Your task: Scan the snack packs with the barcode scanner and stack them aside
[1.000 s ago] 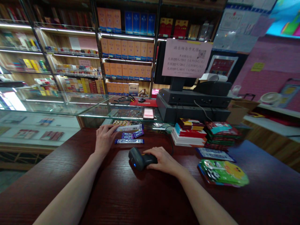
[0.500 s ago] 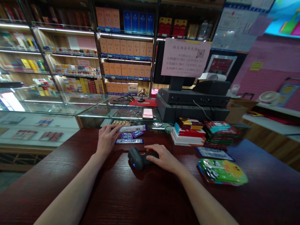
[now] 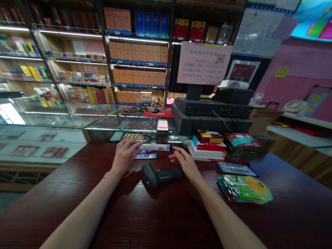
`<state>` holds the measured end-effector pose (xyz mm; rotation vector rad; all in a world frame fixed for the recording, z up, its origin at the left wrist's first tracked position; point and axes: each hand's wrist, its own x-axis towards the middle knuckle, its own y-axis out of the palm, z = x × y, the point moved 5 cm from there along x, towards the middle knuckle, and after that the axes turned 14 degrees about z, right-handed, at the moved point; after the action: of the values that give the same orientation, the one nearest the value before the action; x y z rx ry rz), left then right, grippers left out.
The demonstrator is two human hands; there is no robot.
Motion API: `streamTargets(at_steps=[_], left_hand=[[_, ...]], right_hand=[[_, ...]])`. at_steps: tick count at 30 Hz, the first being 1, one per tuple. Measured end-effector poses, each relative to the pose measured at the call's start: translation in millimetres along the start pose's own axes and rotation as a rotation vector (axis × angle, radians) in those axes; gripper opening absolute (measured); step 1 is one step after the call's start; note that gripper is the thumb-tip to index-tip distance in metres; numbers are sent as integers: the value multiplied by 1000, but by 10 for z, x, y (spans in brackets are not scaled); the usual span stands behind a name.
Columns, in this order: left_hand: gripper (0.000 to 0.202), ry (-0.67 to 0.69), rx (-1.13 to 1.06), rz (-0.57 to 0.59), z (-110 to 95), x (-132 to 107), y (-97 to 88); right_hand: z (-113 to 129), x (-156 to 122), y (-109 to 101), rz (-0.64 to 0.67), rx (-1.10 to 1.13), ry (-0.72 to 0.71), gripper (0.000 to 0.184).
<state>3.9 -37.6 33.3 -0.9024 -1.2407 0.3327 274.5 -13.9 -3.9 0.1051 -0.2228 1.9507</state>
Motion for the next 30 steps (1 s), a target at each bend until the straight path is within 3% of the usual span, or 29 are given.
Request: streamTargets(at_steps=[11, 16, 30], left_hand=[[31, 77, -85, 78, -231, 34, 30], [32, 96, -105, 90, -269, 31, 50], [32, 98, -209, 54, -281, 27, 79]], right_hand=[[-46, -14, -66, -56, 153, 94, 55], [-56, -39, -52, -17, 134, 183, 48], [-40, -28, -67, 1, 114, 168, 35]])
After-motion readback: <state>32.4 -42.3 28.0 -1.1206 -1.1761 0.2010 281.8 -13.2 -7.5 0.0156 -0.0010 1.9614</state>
